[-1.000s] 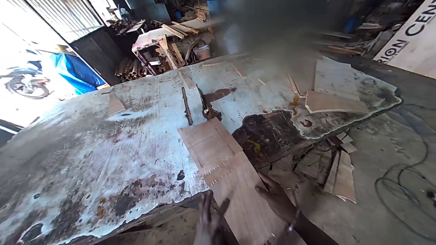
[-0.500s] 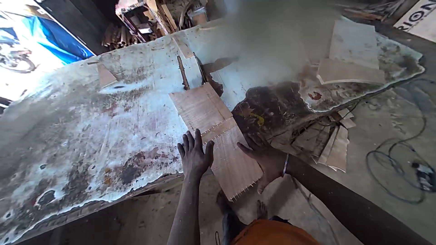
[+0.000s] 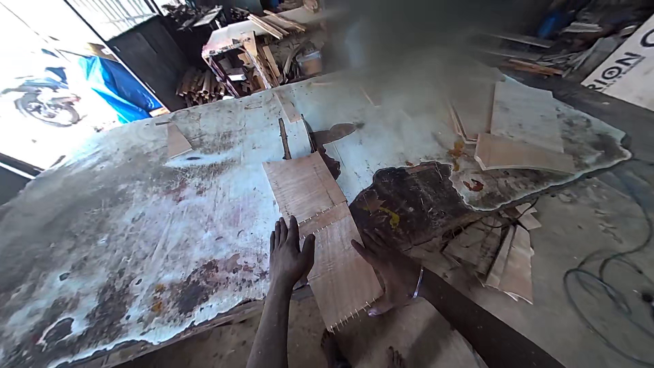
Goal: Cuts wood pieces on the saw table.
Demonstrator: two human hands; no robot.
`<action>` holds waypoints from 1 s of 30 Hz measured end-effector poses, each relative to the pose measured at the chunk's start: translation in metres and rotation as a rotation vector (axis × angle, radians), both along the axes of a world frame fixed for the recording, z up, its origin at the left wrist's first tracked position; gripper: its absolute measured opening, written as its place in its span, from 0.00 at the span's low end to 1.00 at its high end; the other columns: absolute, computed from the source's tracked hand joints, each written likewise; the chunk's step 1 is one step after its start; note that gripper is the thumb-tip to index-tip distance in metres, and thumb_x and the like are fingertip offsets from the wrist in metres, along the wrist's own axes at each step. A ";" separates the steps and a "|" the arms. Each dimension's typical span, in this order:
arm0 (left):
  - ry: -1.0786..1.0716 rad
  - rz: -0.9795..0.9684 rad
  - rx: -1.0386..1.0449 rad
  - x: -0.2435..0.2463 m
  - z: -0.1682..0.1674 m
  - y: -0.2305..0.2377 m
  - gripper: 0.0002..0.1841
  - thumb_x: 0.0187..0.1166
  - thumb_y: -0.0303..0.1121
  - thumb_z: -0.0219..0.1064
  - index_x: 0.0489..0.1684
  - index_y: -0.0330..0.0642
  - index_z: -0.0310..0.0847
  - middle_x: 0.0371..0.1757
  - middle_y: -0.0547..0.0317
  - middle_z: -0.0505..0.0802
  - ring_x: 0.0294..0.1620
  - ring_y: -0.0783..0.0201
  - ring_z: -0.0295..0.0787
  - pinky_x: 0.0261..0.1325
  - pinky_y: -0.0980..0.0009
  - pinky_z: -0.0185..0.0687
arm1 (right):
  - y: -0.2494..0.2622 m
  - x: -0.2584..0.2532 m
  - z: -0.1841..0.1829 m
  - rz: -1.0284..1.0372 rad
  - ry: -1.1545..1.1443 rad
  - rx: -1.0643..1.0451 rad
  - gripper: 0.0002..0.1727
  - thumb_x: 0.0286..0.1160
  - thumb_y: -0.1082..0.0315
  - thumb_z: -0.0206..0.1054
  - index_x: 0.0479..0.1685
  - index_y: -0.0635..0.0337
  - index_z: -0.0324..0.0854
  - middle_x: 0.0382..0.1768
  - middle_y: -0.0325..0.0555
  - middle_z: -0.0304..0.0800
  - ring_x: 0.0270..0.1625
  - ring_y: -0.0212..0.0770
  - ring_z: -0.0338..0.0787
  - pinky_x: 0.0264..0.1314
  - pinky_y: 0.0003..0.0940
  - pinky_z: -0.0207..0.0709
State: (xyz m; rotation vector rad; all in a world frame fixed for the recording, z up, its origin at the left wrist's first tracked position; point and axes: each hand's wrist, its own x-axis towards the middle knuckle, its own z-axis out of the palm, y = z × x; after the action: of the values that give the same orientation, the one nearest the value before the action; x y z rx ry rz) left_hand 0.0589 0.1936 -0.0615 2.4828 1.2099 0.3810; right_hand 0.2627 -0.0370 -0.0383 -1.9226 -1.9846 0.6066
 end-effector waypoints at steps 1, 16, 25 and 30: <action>-0.011 -0.004 0.006 0.000 -0.001 0.001 0.49 0.76 0.71 0.44 0.93 0.45 0.57 0.94 0.40 0.59 0.97 0.45 0.44 0.96 0.47 0.33 | 0.000 0.001 -0.002 0.003 0.004 0.029 0.83 0.28 0.18 0.78 0.97 0.50 0.44 0.94 0.65 0.41 0.97 0.60 0.38 0.96 0.62 0.22; -0.149 0.008 0.091 -0.005 -0.011 0.002 0.53 0.64 0.77 0.54 0.84 0.45 0.74 0.87 0.39 0.72 0.92 0.44 0.58 0.94 0.48 0.46 | -0.002 0.008 -0.009 0.045 0.045 0.068 0.83 0.27 0.20 0.81 0.96 0.51 0.47 0.94 0.67 0.42 0.96 0.63 0.40 0.97 0.57 0.30; -0.138 0.012 0.090 0.001 -0.008 0.008 0.54 0.65 0.78 0.54 0.85 0.44 0.72 0.88 0.39 0.71 0.93 0.44 0.57 0.94 0.49 0.46 | 0.008 0.017 -0.010 0.045 0.060 0.095 0.82 0.26 0.20 0.81 0.96 0.50 0.49 0.93 0.67 0.44 0.96 0.62 0.41 0.97 0.57 0.34; -0.112 0.016 0.069 0.006 -0.002 0.014 0.54 0.66 0.78 0.54 0.87 0.43 0.69 0.89 0.39 0.68 0.94 0.42 0.53 0.95 0.47 0.42 | 0.019 0.021 -0.006 0.032 0.026 0.052 0.79 0.30 0.24 0.83 0.96 0.49 0.50 0.94 0.65 0.44 0.96 0.61 0.41 0.97 0.56 0.34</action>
State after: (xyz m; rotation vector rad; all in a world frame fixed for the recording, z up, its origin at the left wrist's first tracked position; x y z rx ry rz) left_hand 0.0649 0.2078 -0.0631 2.4745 1.1907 0.5672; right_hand 0.2841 -0.0180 -0.0446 -1.8465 -1.9994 0.5790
